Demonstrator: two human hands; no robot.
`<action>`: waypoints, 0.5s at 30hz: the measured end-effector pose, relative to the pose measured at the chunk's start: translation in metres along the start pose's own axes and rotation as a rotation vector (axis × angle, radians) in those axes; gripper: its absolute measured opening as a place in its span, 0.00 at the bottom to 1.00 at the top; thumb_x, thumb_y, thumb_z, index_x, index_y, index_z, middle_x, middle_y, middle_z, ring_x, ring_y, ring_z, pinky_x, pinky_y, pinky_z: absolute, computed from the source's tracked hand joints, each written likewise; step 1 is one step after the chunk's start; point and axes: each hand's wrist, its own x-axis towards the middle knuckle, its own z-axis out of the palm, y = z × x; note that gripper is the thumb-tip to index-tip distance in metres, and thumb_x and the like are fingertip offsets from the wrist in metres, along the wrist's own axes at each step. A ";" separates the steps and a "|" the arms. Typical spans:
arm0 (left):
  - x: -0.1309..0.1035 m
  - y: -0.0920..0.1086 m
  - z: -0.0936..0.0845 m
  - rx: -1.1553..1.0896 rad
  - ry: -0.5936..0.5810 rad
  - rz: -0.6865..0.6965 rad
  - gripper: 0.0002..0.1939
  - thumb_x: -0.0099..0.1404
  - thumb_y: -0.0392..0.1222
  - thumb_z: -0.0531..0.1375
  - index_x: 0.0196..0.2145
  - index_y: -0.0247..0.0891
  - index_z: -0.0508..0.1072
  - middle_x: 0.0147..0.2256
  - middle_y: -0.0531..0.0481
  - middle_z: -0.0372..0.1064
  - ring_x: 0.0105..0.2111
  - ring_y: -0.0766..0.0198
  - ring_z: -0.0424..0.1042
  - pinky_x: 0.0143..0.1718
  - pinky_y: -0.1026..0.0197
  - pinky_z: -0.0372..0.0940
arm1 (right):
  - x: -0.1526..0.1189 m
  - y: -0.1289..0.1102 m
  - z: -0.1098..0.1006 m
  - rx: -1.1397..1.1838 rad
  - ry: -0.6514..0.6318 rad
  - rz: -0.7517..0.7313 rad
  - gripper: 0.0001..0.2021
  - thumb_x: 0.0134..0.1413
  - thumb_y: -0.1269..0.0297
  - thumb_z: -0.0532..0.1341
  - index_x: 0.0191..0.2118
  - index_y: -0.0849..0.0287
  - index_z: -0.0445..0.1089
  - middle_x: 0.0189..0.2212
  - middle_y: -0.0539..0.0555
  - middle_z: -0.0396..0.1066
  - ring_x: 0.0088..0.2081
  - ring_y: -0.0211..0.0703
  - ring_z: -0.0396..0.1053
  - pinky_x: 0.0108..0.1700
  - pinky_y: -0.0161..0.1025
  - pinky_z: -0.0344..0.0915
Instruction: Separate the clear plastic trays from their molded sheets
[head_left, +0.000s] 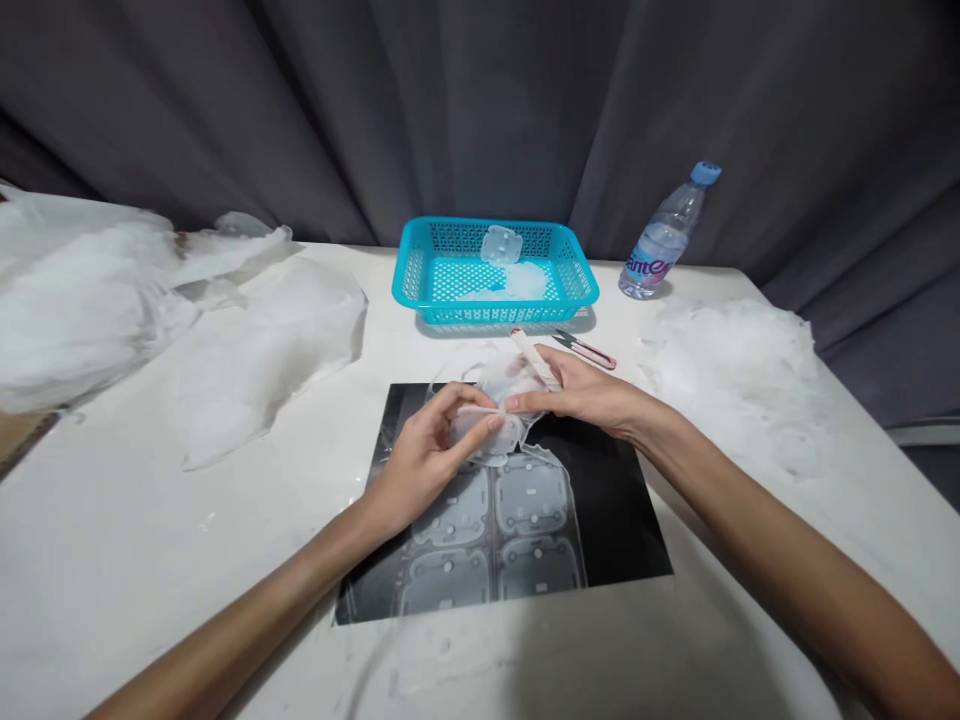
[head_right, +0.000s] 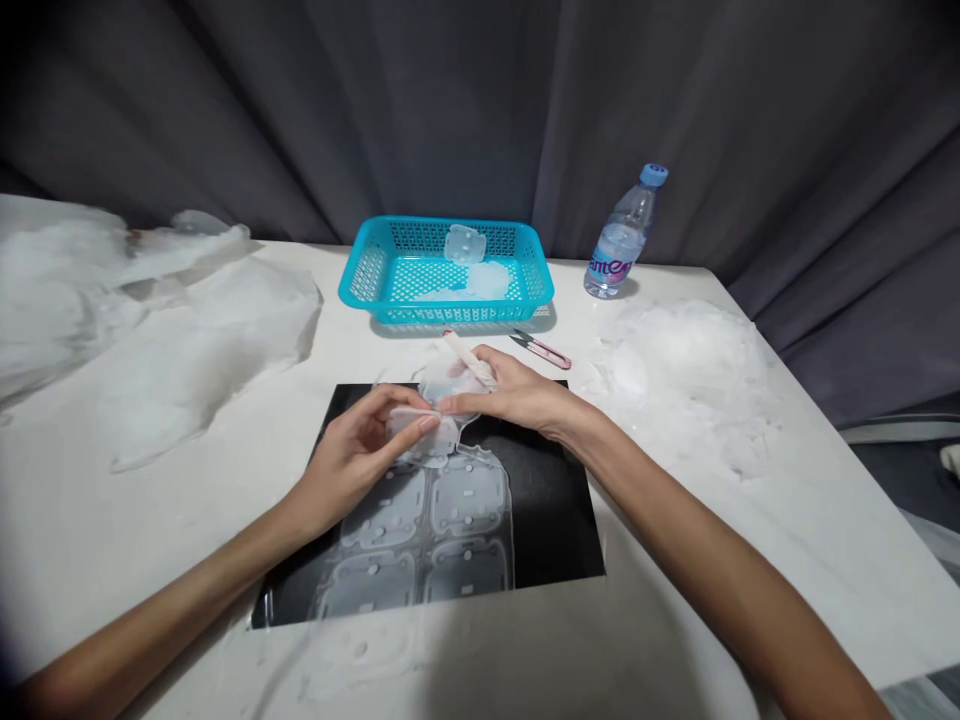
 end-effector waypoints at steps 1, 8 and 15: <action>0.000 0.000 0.000 0.009 -0.005 0.001 0.09 0.72 0.48 0.65 0.44 0.41 0.76 0.39 0.52 0.74 0.36 0.64 0.72 0.34 0.63 0.63 | 0.000 0.001 -0.001 -0.019 0.001 -0.014 0.27 0.39 0.59 0.79 0.45 0.57 0.71 0.40 0.50 0.75 0.43 0.44 0.72 0.46 0.41 0.69; -0.010 -0.003 0.002 0.131 -0.023 0.114 0.05 0.74 0.43 0.64 0.46 0.41 0.74 0.41 0.51 0.77 0.38 0.63 0.78 0.37 0.63 0.71 | 0.005 0.008 -0.006 -0.157 -0.071 -0.150 0.23 0.45 0.62 0.75 0.47 0.58 0.70 0.46 0.56 0.75 0.48 0.51 0.73 0.53 0.47 0.69; -0.027 -0.003 0.006 0.419 -0.065 0.592 0.16 0.73 0.29 0.62 0.55 0.41 0.73 0.48 0.45 0.81 0.49 0.57 0.81 0.52 0.57 0.75 | 0.016 0.021 -0.010 -0.811 0.295 -0.253 0.17 0.59 0.68 0.64 0.53 0.58 0.68 0.45 0.60 0.77 0.48 0.58 0.73 0.50 0.47 0.66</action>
